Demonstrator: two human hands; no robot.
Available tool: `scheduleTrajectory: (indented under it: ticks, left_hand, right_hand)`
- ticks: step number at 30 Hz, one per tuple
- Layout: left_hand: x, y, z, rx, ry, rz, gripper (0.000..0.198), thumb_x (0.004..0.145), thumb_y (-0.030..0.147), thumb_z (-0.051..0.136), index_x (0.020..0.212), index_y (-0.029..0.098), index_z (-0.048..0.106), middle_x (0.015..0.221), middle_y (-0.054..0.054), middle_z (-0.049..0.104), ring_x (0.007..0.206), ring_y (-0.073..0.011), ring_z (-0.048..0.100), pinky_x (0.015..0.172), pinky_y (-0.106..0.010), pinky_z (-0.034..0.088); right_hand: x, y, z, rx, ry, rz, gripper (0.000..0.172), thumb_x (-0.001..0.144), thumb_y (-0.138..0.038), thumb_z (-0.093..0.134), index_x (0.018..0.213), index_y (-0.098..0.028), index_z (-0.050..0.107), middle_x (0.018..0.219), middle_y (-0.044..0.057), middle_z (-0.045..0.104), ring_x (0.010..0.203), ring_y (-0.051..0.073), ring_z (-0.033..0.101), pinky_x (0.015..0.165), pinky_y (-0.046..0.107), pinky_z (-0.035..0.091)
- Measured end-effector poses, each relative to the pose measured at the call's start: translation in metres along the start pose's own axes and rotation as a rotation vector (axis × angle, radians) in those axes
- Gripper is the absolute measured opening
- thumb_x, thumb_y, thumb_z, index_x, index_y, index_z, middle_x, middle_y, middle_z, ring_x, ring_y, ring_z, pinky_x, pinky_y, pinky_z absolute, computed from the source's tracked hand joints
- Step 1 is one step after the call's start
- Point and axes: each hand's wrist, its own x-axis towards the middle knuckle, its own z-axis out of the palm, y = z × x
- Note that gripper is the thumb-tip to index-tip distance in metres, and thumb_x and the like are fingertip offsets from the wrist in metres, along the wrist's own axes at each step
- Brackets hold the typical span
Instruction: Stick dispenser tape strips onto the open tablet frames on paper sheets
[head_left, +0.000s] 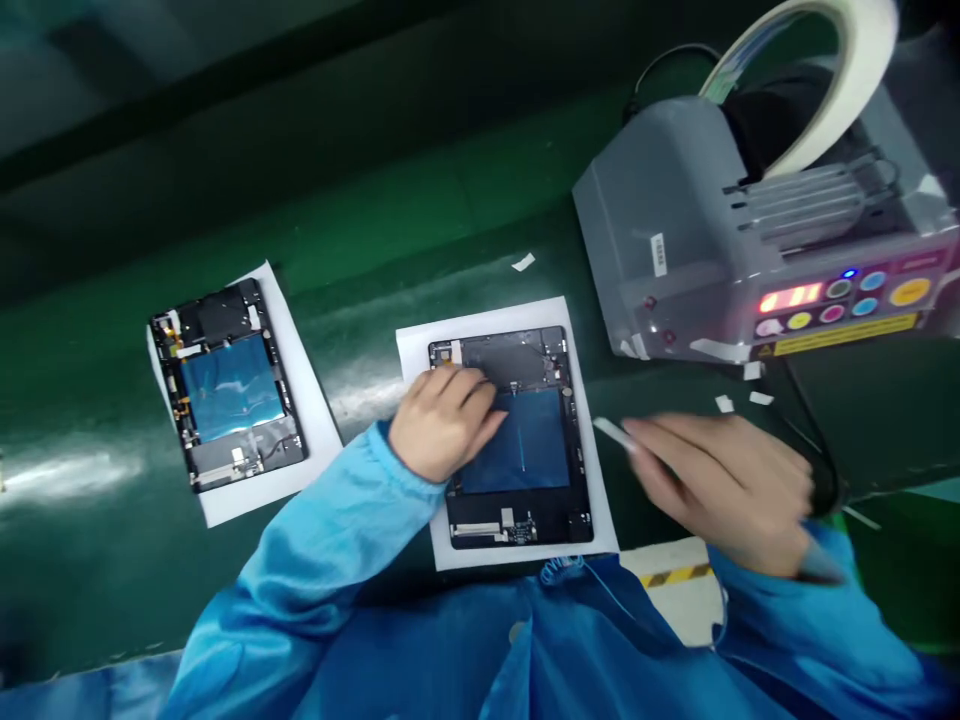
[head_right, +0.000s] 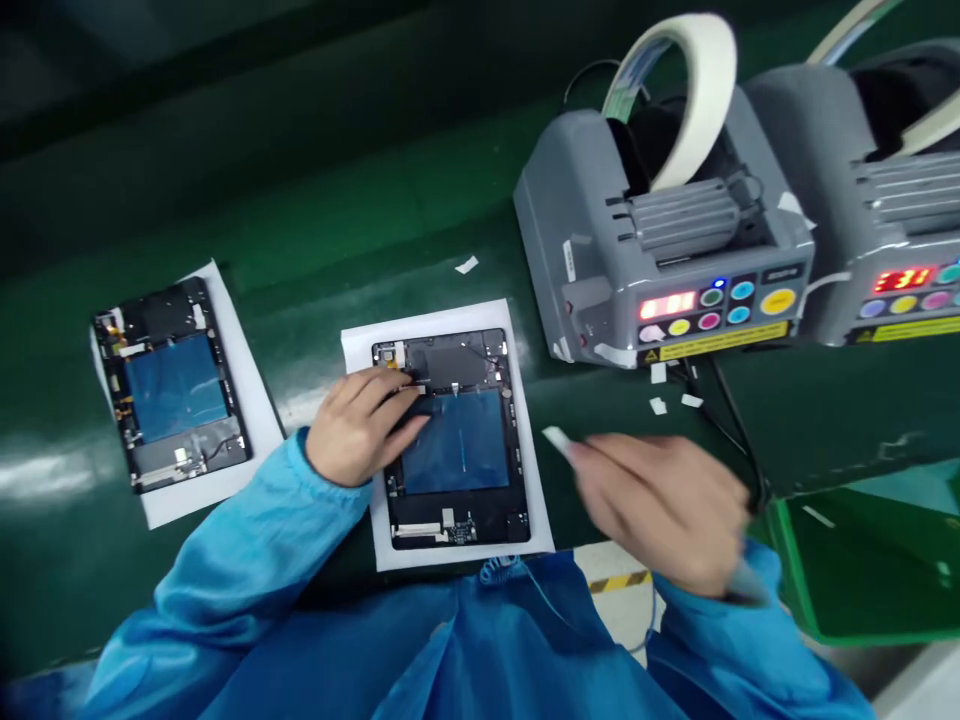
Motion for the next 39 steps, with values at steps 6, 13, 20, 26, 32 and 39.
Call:
scheduleTrajectory:
  ticks: [6, 13, 20, 26, 32, 39]
  left_hand:
    - [0.045, 0.028, 0.033, -0.005, -0.189, -0.063, 0.02, 0.096, 0.026, 0.061, 0.081, 0.014, 0.066, 0.082, -0.008, 0.065, 0.079, -0.0217, 0.063, 0.067, -0.032, 0.053]
    - [0.044, 0.038, 0.047, -0.001, -0.261, -0.106, 0.019, 0.096, 0.012, 0.053, 0.081, 0.014, 0.064, 0.082, -0.007, 0.063, 0.082, -0.0229, 0.063, 0.069, -0.033, 0.051]
    - [0.053, 0.021, 0.043, -0.445, -0.169, -0.358, 0.009, 0.092, 0.013, 0.062, 0.085, 0.016, 0.067, 0.086, -0.001, 0.068, 0.078, -0.0142, 0.065, 0.073, -0.025, 0.051]
    - [0.043, 0.028, 0.057, -0.321, -0.178, -0.144, 0.02, 0.099, 0.022, 0.054, 0.087, 0.016, 0.069, 0.083, -0.005, 0.067, 0.077, -0.018, 0.063, 0.071, -0.03, 0.048]
    - [0.029, 0.03, 0.067, -0.113, -0.08, 0.018, 0.028, 0.105, 0.02, 0.042, 0.096, 0.015, 0.068, 0.075, -0.003, 0.061, 0.07, -0.0174, 0.057, 0.065, -0.033, 0.037]
    - [0.031, 0.029, 0.064, -0.146, -0.023, 0.03, 0.026, 0.104, 0.02, 0.045, 0.09, 0.016, 0.066, 0.072, -0.001, 0.06, 0.069, -0.0167, 0.055, 0.065, -0.034, 0.035]
  right_hand:
    - [0.07, -0.027, 0.033, -0.171, 0.062, -0.156, 0.027, 0.093, -0.029, 0.062, 0.114, -0.012, 0.067, 0.101, 0.009, 0.07, 0.081, 0.017, 0.059, 0.069, 0.029, 0.043]
    - [0.064, -0.026, 0.04, -0.197, -0.043, -0.179, 0.041, 0.096, -0.041, 0.059, 0.122, -0.009, 0.064, 0.105, 0.01, 0.069, 0.082, 0.019, 0.057, 0.068, 0.033, 0.039]
    - [0.064, -0.028, 0.042, -0.05, -0.124, -0.16, 0.036, 0.097, -0.04, 0.054, 0.122, -0.016, 0.066, 0.105, 0.009, 0.066, 0.084, 0.021, 0.056, 0.074, 0.036, 0.039]
    - [0.066, -0.021, 0.04, 0.078, -0.06, -0.205, 0.022, 0.098, -0.033, 0.053, 0.102, -0.019, 0.07, 0.098, 0.007, 0.067, 0.083, 0.019, 0.059, 0.073, 0.033, 0.046]
    - [0.07, -0.014, 0.044, 0.116, -0.003, -0.163, 0.037, 0.097, -0.035, 0.057, 0.122, -0.009, 0.063, 0.107, 0.012, 0.067, 0.09, 0.019, 0.064, 0.076, 0.031, 0.053]
    - [0.078, -0.017, 0.041, -0.007, -0.091, -0.202, 0.042, 0.1, -0.04, 0.051, 0.129, -0.01, 0.061, 0.1, 0.009, 0.065, 0.083, 0.017, 0.059, 0.06, 0.028, 0.044]
